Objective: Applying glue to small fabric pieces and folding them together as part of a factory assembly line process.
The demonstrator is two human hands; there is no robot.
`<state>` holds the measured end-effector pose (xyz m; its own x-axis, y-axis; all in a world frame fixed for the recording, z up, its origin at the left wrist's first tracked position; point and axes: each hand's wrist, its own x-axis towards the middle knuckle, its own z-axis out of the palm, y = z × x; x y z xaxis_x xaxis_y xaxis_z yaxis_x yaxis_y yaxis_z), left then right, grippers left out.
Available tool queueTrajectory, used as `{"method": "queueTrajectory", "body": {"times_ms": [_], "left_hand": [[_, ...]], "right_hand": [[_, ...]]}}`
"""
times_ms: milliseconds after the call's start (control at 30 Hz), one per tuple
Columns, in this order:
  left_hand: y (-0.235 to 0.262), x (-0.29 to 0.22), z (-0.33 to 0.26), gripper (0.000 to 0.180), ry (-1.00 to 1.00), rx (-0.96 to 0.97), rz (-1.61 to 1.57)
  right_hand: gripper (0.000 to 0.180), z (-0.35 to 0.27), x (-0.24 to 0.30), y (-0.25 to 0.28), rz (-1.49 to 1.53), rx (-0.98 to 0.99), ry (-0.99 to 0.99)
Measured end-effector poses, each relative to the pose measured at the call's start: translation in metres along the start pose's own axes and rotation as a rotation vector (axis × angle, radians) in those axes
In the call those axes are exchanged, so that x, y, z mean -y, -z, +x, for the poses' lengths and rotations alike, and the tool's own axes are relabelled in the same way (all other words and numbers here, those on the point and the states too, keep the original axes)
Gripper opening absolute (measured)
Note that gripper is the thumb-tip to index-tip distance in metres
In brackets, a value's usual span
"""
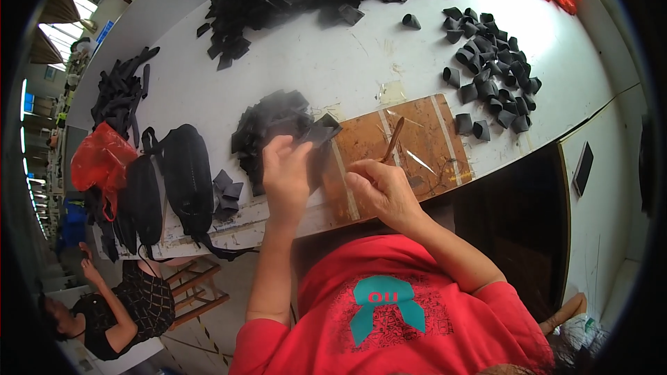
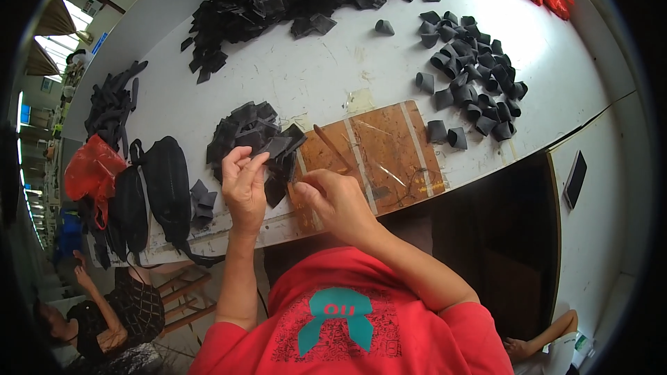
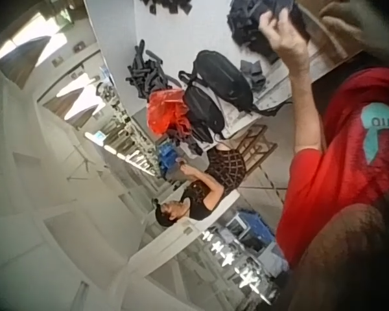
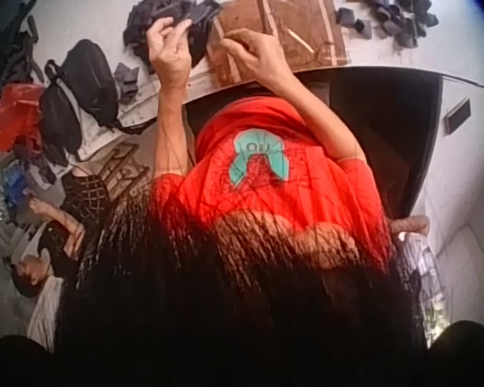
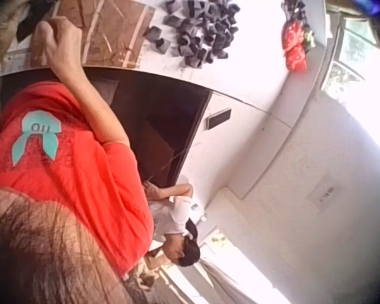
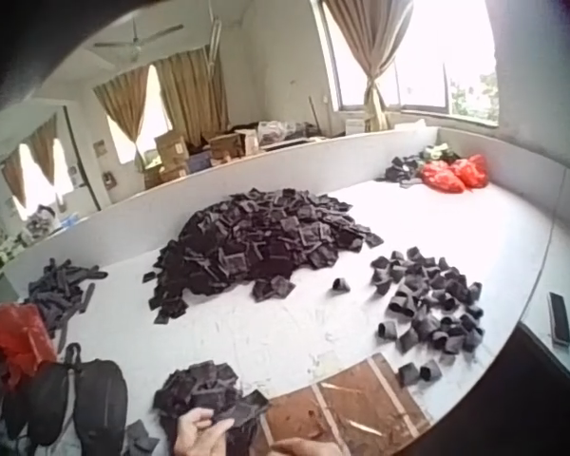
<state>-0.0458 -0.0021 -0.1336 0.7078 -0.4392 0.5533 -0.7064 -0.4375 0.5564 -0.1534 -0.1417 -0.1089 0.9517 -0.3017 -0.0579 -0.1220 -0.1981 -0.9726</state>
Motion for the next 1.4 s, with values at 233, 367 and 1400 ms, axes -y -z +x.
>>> {"method": "queueTrajectory", "body": {"times_ms": [233,367,1400], "left_hand": [[0.015,-0.03,-0.026,0.029,0.113,0.047,-0.4],[0.022,-0.03,-0.028,0.028,0.757,0.059,-1.124],[0.031,-0.017,-0.035,0.007,0.784,-0.112,-0.848]], "right_hand": [[0.02,0.024,-0.011,-0.02,1.014,0.18,-0.479],[0.015,0.02,-0.006,-0.016,1.09,0.14,-0.479],[0.032,0.038,-0.011,-0.037,-0.619,-0.179,0.01]]}}
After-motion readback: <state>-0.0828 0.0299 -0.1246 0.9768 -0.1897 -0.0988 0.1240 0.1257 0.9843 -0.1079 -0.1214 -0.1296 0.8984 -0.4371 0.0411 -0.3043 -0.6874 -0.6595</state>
